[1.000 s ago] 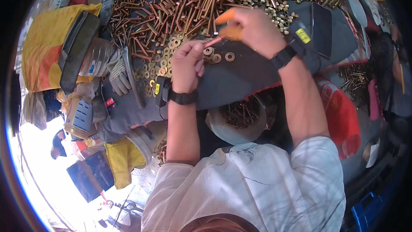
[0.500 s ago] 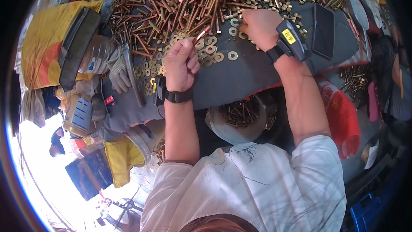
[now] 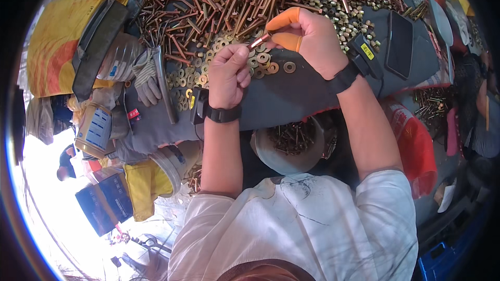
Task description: Fitting small metal tubes into circular metal washers on a workbench.
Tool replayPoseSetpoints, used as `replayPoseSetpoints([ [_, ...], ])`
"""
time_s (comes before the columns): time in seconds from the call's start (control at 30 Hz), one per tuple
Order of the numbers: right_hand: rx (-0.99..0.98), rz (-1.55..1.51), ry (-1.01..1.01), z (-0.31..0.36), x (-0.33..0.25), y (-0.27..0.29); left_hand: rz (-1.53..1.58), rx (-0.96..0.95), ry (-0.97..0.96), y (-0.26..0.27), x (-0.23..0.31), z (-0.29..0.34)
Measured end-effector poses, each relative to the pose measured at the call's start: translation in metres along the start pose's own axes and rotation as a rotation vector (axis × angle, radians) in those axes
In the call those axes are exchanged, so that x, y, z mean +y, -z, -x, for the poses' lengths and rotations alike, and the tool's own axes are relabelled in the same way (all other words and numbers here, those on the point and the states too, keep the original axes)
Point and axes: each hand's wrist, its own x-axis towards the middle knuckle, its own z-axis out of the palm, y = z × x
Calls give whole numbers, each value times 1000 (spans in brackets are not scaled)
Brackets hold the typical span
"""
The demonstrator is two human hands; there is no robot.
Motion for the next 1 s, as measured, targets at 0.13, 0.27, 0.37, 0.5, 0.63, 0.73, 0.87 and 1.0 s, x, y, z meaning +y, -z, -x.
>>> replayPoseSetpoints([
  [0.13,39,-29,-13,-1,-3,2,19,4,-19,-1,-1,-1],
  [0.27,15,151,187,-2,-6,2,55,3,-34,-1,-1,-3],
  [0.37,7,235,180,0,-8,3,30,1,-30,1,-1,-2],
  [0.5,101,463,-226,0,-21,-1,-37,27,-65,-4,-4,1],
  [0.63,98,370,123,-1,-3,5,-2,20,-57,-2,-3,0],
  [0.73,-3,216,25,-1,-5,9,-19,22,-54,-3,-3,2],
  [0.87,-24,190,-51,-2,-4,8,-40,40,-44,-4,0,3],
  [1.0,-1,183,39,-1,-4,4,-40,26,-63,-5,-1,3],
])
